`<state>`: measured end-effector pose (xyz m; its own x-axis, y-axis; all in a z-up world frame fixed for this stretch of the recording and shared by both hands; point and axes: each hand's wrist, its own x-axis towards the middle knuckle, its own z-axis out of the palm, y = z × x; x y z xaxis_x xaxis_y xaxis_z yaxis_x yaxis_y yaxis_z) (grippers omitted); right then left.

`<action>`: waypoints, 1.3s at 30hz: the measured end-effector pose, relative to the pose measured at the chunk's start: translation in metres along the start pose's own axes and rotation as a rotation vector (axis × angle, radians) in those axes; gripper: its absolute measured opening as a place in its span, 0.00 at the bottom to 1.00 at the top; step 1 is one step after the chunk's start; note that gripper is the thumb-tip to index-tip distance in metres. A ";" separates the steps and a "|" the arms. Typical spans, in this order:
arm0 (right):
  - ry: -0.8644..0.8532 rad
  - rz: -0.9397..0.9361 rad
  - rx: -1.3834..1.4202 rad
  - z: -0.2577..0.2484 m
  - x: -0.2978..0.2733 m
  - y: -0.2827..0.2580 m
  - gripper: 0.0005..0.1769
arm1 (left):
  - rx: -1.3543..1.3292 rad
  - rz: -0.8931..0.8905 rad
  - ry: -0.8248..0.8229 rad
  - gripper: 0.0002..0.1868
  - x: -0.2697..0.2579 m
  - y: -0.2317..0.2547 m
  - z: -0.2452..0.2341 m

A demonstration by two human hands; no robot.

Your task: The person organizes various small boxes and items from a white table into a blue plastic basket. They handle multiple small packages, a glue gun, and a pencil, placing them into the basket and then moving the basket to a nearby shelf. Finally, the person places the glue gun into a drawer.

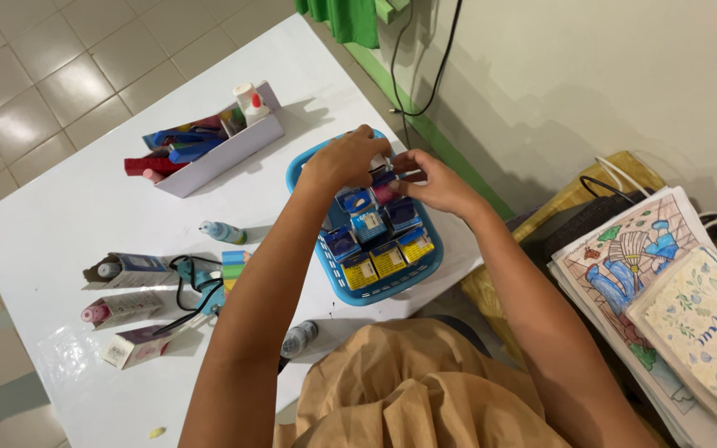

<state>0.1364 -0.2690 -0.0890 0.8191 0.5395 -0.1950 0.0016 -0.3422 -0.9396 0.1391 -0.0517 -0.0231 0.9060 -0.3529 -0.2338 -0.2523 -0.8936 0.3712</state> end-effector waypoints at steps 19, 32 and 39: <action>0.369 -0.424 -0.026 0.018 -0.042 -0.044 0.23 | -0.387 0.117 0.630 0.21 -0.232 0.028 0.019; 0.092 -0.658 -0.339 0.170 -0.078 -0.158 0.14 | -0.064 -0.782 1.242 0.29 -0.395 -0.146 0.103; 0.272 -0.568 -0.327 0.124 -0.081 -0.134 0.12 | -0.045 -0.834 1.008 0.30 -0.396 -0.232 0.116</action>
<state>-0.0014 -0.1720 0.0179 0.7545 0.5062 0.4177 0.6086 -0.3014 -0.7340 -0.2003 0.2634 -0.1210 0.6427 0.6779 0.3570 0.4988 -0.7239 0.4766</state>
